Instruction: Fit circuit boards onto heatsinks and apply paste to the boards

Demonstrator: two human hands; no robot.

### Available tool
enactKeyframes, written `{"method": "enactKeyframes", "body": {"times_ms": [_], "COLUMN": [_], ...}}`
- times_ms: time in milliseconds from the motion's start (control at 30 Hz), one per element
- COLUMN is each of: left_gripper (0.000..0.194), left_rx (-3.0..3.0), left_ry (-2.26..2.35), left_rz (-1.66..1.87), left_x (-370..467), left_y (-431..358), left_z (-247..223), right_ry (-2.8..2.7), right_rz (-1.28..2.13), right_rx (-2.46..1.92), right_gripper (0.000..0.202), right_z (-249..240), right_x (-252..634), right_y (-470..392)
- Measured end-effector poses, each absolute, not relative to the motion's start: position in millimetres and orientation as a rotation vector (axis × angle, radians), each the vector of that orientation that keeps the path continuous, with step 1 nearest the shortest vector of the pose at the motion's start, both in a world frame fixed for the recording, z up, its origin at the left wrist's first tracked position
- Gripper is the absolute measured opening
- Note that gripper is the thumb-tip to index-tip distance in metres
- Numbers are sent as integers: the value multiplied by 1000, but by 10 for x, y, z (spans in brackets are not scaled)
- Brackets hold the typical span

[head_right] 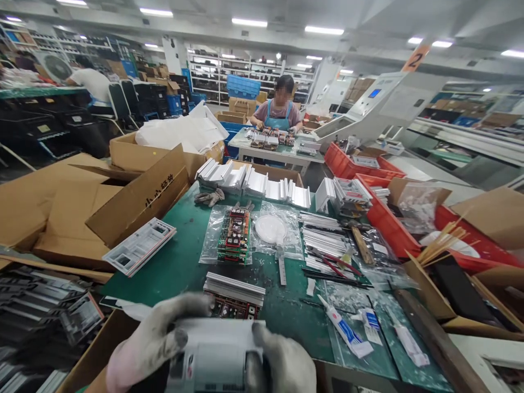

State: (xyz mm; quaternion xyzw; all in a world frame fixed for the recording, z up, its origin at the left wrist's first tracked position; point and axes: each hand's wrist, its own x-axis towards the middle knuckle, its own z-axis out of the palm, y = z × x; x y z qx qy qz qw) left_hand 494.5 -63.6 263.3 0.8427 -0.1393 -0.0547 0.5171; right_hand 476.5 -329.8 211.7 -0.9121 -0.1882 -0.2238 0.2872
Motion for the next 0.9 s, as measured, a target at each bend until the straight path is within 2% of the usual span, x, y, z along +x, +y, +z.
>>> {"method": "enactKeyframes", "body": {"times_ms": [67,133,233,533,633,767,900], "left_gripper": [99,105,99,72,68,68,64], "left_rx": [2091,2163,2256,2305,2373,2458,2498], "left_ry": [-428,-592,-735,-660,-671,-723,-772], "left_rz": [204,404,417,351,312,283,299], "left_x": [5051,5124,5183,5289,5312,5337,5318], "left_y": [-577,-547,-558,-554,-551,-556,-541], "left_z": [2473,2330,2164,2020,2084,2181,2199], "right_ry": [-308,-198,-164,-186,-337,-795,-1013], "right_rz": [-450,-288,-172,-107,-322,-803,-1050], "right_rx": [-2460,-2471,-2490,-2611,-2707,-2684,-2613], "right_gripper": [41,39,37,39,38,59,36], "right_z": [2157,2201,2256,2227,2192,2032,1802], "right_x": [4873,4993,5146,5284,5231,5106,5008], "right_y": [-3251,-3221,-3182,-3117,-3180,-3190,-3099]}}
